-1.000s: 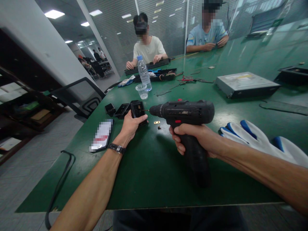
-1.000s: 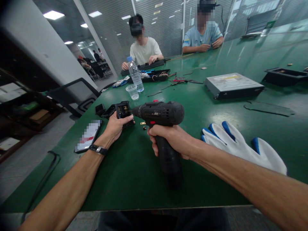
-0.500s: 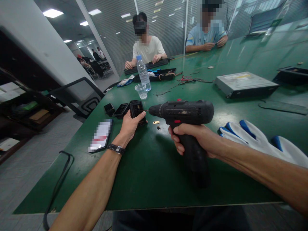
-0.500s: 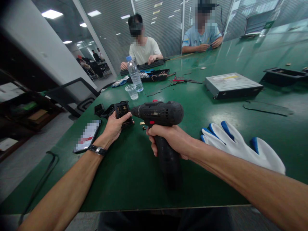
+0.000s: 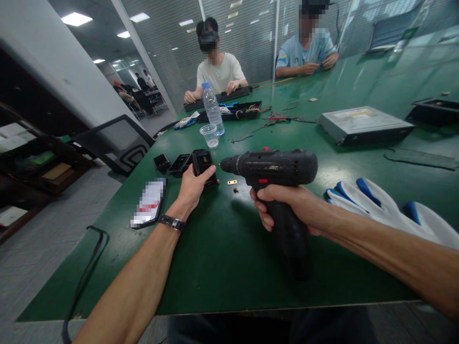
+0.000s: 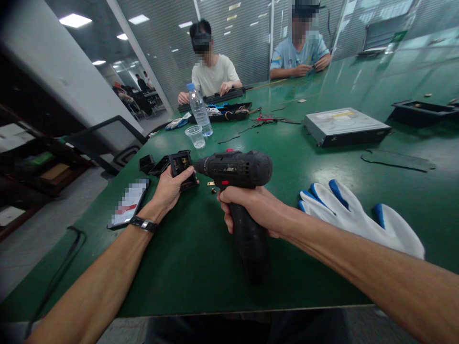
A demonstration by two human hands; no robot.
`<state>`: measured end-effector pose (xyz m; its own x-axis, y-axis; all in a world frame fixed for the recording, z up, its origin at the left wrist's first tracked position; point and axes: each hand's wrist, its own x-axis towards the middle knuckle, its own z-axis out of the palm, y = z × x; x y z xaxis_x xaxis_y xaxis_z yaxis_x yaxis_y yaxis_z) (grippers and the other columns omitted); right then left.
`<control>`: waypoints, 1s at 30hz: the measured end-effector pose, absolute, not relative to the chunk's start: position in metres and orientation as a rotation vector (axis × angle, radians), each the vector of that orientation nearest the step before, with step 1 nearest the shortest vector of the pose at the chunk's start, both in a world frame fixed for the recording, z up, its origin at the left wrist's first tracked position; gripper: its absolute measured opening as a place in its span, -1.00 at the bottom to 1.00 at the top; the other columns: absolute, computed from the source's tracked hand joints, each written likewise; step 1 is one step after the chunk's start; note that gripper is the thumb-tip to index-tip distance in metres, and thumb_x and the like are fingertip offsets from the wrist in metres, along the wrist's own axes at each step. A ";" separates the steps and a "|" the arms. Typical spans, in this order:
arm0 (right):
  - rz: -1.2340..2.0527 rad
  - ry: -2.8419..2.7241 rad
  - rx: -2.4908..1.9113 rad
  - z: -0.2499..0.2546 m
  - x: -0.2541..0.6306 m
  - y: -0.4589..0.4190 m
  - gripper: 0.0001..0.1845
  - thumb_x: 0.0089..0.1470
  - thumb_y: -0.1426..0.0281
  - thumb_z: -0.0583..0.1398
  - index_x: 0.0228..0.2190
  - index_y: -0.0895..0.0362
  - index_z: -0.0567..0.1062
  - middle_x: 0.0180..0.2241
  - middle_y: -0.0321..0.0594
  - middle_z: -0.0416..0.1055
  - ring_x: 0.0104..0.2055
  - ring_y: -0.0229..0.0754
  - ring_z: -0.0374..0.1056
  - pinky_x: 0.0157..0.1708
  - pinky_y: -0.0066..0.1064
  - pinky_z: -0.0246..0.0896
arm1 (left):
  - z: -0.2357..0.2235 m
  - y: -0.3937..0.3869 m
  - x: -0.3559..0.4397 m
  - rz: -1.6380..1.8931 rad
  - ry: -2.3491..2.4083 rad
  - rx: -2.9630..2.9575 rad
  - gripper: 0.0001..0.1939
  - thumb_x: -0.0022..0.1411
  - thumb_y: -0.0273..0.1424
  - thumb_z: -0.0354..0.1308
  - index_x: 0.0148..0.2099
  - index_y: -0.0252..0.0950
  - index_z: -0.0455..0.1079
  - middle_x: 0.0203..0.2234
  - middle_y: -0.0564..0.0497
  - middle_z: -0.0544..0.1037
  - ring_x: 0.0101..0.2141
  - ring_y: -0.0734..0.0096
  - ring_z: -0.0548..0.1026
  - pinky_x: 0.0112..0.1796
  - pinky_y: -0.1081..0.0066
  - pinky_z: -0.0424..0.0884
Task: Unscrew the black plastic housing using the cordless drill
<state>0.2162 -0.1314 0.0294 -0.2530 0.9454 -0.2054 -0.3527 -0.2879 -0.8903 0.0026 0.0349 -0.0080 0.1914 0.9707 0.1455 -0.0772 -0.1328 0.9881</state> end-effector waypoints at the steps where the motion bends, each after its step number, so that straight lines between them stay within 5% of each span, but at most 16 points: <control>1: 1.710 -0.918 -0.976 0.029 0.216 -0.131 -0.87 0.03 0.33 0.31 -0.39 0.12 0.52 -0.54 -0.27 0.40 -0.56 -0.19 0.32 -0.51 -0.35 0.29 | -0.008 0.035 0.003 1.189 0.948 1.352 -0.51 0.00 -0.26 0.53 -0.10 -0.31 0.42 -0.30 0.02 0.54 -0.38 0.40 0.55 -0.31 0.28 0.63; 30: 1.738 -0.876 -0.962 0.029 0.217 -0.132 -0.88 0.06 0.34 0.32 -0.37 0.14 0.54 -0.51 -0.29 0.37 -0.55 -0.22 0.32 -0.51 -0.37 0.30 | -0.012 0.038 0.001 1.205 0.937 1.366 -0.52 0.01 -0.26 0.52 -0.10 -0.30 0.42 -0.29 0.01 0.54 -0.36 0.38 0.55 -0.29 0.24 0.64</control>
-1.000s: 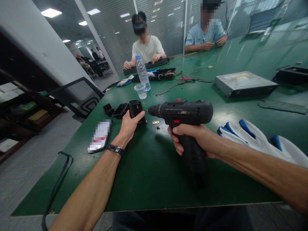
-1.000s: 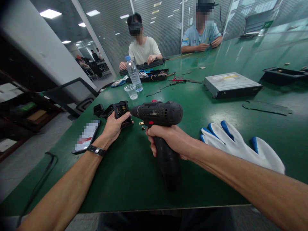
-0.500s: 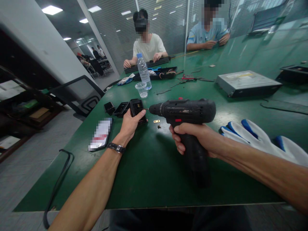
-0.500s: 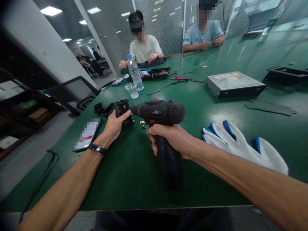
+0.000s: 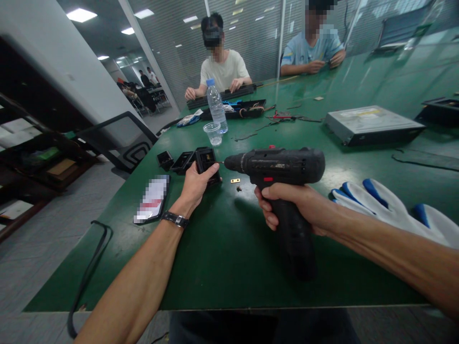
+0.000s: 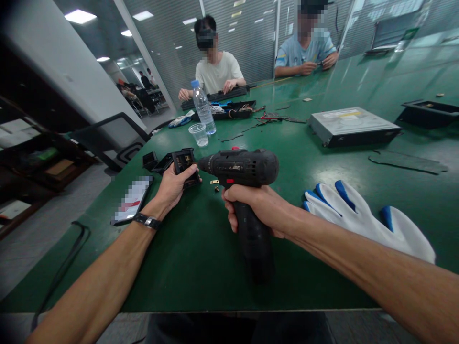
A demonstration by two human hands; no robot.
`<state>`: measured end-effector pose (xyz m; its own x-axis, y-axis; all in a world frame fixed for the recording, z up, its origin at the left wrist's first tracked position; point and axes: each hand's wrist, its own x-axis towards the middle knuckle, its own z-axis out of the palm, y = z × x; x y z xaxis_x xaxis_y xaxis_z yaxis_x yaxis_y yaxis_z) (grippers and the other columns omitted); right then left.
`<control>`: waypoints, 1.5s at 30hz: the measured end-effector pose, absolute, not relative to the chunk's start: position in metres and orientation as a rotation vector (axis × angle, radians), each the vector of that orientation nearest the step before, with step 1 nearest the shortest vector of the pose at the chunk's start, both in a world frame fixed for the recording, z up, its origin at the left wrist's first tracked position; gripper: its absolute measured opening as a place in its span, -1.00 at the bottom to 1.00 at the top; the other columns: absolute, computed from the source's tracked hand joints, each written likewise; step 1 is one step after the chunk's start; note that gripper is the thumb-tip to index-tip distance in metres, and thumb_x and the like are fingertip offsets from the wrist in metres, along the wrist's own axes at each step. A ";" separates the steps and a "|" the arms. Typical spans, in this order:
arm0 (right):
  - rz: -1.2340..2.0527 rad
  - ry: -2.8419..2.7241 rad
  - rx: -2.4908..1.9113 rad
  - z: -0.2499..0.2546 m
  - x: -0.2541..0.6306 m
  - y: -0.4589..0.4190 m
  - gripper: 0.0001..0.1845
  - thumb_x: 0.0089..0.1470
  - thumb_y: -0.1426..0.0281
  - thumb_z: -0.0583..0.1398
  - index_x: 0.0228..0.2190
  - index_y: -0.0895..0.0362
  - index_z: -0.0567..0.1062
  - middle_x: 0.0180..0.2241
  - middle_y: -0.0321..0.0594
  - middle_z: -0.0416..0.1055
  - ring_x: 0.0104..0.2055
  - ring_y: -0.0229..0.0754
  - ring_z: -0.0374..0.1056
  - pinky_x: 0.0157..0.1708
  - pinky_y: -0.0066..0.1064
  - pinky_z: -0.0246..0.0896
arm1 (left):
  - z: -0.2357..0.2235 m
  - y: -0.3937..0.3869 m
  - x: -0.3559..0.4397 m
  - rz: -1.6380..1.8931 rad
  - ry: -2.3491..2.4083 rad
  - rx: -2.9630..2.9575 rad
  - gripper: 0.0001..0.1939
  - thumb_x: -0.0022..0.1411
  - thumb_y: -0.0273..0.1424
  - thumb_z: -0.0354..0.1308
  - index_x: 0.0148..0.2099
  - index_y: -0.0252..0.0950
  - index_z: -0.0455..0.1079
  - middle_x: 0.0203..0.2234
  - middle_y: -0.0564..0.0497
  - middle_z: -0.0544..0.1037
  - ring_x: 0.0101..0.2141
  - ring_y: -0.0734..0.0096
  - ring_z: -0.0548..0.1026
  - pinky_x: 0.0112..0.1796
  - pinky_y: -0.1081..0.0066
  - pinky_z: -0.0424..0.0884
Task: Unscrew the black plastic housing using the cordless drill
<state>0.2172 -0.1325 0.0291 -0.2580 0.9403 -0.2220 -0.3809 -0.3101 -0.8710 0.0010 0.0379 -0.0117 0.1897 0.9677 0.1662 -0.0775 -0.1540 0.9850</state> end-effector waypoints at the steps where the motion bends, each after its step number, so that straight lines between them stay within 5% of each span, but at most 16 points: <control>1: 1.738 -0.874 -0.961 0.030 0.217 -0.132 -0.88 0.06 0.34 0.31 -0.37 0.14 0.54 -0.50 -0.29 0.36 -0.55 -0.23 0.32 -0.52 -0.37 0.30 | -0.011 0.038 0.001 1.203 0.938 1.363 -0.52 0.01 -0.26 0.52 -0.10 -0.30 0.42 -0.29 0.01 0.54 -0.36 0.37 0.55 -0.29 0.23 0.65; 45: 1.718 -0.906 -0.950 0.035 0.213 -0.132 -0.88 -0.02 0.36 0.27 -0.47 0.14 0.46 -0.54 -0.34 0.34 -0.58 -0.27 0.34 -0.56 -0.43 0.32 | -0.007 0.035 0.002 1.210 0.961 1.341 -0.47 -0.13 -0.37 0.56 -0.11 -0.33 0.45 -0.24 0.03 0.56 -0.35 0.41 0.55 -0.28 0.29 0.62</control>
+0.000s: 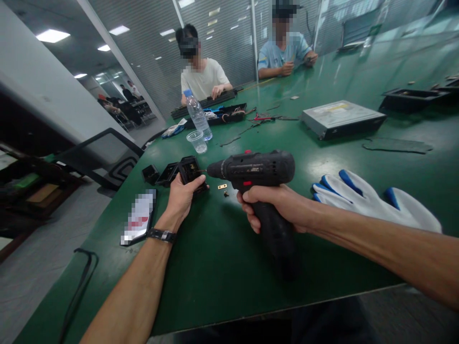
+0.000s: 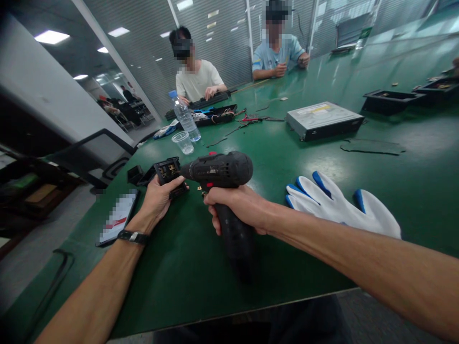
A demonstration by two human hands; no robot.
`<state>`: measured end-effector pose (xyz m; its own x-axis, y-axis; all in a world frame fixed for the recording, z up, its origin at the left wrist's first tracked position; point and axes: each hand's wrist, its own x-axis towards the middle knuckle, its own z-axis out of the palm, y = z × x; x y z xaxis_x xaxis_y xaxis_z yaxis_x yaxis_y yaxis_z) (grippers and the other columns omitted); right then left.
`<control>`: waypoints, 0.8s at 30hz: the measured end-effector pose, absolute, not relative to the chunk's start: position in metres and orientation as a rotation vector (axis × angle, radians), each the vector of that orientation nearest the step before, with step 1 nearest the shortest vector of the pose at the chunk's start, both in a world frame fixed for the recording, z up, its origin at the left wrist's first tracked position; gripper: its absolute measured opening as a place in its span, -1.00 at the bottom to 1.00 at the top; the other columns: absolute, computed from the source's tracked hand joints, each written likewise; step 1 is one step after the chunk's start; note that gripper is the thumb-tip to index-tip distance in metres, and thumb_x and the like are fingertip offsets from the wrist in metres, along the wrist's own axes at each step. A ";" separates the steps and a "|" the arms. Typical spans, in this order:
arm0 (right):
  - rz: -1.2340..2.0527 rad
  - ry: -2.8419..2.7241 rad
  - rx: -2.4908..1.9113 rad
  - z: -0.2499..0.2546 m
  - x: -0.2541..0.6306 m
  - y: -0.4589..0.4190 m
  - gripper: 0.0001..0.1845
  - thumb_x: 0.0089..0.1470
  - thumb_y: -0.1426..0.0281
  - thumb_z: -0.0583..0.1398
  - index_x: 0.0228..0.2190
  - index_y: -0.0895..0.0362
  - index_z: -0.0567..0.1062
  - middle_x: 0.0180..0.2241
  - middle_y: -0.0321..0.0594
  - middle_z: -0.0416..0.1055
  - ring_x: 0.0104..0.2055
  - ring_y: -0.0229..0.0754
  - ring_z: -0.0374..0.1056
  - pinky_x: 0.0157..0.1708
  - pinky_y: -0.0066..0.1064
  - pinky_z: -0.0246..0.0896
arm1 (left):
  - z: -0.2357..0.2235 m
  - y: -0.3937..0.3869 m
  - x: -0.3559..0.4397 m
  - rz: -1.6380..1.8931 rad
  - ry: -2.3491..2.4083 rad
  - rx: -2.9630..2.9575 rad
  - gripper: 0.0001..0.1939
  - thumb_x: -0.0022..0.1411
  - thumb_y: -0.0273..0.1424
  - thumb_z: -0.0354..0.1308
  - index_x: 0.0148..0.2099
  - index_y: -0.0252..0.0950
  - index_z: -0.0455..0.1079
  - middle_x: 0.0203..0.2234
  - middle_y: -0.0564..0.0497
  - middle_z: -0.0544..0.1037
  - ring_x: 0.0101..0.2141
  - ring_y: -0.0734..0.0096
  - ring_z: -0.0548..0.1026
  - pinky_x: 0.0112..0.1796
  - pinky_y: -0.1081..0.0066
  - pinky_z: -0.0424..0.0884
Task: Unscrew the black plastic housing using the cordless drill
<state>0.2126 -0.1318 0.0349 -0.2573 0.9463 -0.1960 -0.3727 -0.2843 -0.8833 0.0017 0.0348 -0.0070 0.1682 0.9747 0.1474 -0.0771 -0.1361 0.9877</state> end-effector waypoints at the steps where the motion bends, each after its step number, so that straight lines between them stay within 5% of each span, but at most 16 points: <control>1: 1.715 -0.909 -0.949 0.035 0.212 -0.132 -0.88 -0.02 0.36 0.27 -0.47 0.14 0.45 -0.54 -0.34 0.34 -0.58 -0.27 0.34 -0.55 -0.43 0.33 | -0.007 0.035 0.002 1.209 0.956 1.348 -0.48 -0.13 -0.37 0.56 -0.12 -0.33 0.45 -0.23 0.02 0.56 -0.34 0.41 0.55 -0.27 0.28 0.62; 24: 1.726 -0.908 -0.937 0.033 0.213 -0.132 -0.88 0.02 0.36 0.27 -0.46 0.14 0.46 -0.53 -0.32 0.34 -0.56 -0.26 0.34 -0.54 -0.42 0.33 | -0.009 0.037 0.000 1.205 0.963 1.354 -0.49 -0.10 -0.37 0.55 -0.10 -0.32 0.46 -0.22 0.01 0.57 -0.33 0.39 0.56 -0.25 0.25 0.62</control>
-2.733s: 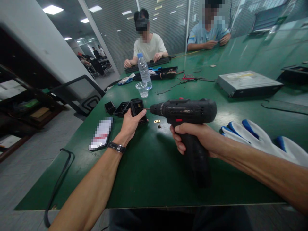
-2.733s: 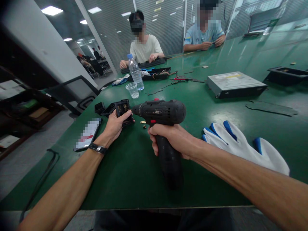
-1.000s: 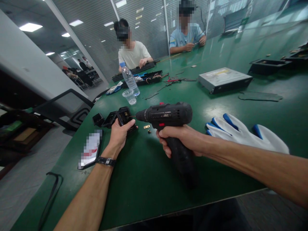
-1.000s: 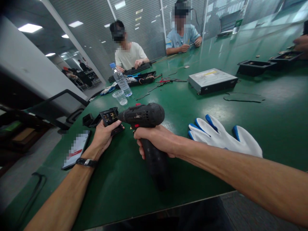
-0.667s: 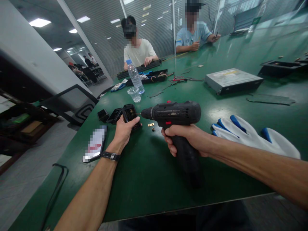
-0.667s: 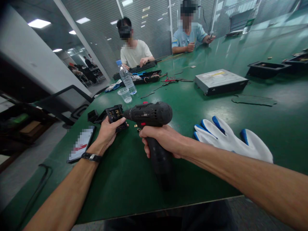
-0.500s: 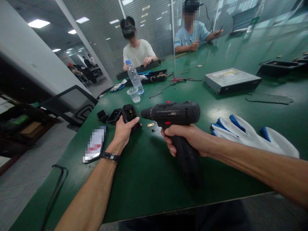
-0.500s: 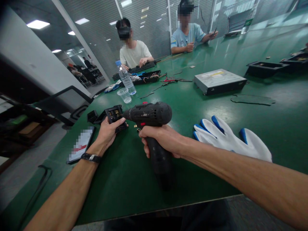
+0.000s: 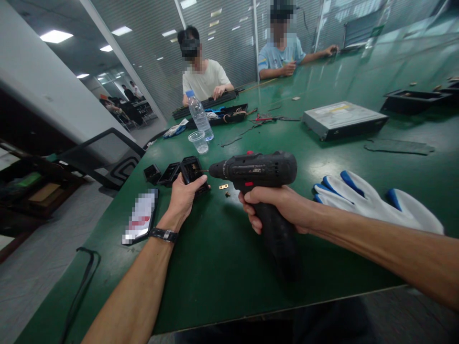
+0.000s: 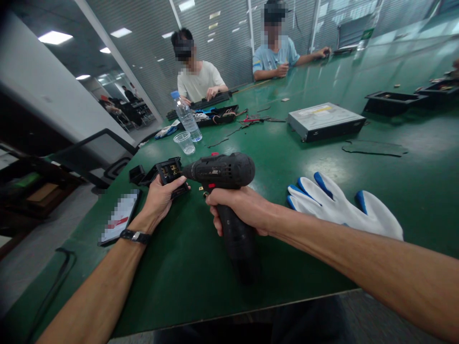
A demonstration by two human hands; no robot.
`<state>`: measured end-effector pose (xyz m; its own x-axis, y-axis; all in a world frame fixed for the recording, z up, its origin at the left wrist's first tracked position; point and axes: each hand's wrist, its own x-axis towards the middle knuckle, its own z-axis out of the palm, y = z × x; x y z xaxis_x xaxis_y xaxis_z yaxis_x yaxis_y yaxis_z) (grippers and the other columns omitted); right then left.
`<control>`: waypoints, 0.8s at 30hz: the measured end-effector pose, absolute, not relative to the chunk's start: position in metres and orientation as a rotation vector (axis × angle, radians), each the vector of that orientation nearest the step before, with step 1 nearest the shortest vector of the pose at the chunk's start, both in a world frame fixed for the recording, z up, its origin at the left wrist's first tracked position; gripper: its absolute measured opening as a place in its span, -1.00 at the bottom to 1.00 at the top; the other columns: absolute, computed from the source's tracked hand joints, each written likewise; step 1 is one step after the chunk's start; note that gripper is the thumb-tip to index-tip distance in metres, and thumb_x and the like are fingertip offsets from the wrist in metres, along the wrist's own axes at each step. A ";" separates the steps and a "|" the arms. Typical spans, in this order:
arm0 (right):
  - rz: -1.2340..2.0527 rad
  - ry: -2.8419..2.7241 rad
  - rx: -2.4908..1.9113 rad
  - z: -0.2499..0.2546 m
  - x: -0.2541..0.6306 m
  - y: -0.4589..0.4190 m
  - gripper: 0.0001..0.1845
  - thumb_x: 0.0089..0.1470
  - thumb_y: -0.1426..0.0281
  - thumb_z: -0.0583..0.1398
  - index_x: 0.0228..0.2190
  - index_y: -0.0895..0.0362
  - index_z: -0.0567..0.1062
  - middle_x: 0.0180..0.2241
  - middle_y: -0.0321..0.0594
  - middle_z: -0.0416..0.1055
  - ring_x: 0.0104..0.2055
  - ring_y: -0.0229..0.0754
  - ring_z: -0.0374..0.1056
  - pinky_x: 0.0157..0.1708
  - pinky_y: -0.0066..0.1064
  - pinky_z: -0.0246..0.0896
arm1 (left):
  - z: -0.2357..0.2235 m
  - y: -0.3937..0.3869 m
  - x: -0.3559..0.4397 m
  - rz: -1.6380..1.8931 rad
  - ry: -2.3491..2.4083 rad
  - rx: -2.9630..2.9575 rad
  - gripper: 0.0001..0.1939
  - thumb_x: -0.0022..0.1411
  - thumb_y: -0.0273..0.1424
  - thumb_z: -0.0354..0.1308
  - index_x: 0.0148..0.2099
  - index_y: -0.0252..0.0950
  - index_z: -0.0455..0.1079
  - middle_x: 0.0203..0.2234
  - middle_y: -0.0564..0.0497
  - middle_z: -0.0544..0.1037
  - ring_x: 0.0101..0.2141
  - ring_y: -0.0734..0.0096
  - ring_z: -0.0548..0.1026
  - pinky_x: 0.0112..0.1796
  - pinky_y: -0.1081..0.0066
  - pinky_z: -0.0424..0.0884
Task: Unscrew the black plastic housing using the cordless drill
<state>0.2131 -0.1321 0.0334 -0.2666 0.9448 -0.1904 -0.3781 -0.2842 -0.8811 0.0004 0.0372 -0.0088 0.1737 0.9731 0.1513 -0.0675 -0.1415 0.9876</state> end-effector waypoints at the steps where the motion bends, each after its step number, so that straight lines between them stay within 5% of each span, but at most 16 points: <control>1: 1.729 -0.910 -0.935 0.033 0.213 -0.132 -0.88 0.03 0.36 0.27 -0.45 0.15 0.46 -0.52 -0.32 0.35 -0.56 -0.26 0.34 -0.54 -0.42 0.33 | -0.008 0.037 0.001 1.204 0.961 1.350 -0.49 -0.10 -0.38 0.55 -0.10 -0.32 0.46 -0.22 0.01 0.58 -0.34 0.39 0.56 -0.25 0.25 0.62; 24: 1.719 -0.825 -0.939 0.025 0.215 -0.133 -0.83 0.04 0.31 0.34 -0.33 0.15 0.56 -0.48 -0.27 0.38 -0.55 -0.22 0.29 -0.53 -0.34 0.36 | -0.018 0.042 0.000 1.196 0.918 1.391 -0.47 -0.01 -0.28 0.51 -0.05 -0.29 0.37 -0.29 0.00 0.54 -0.38 0.37 0.54 -0.23 0.19 0.60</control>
<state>0.2153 -0.1326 0.0248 -0.2286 0.9493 -0.2156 -0.4253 -0.2966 -0.8550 0.0005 0.0416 -0.0178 0.2102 0.9608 0.1808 -0.0734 -0.1689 0.9829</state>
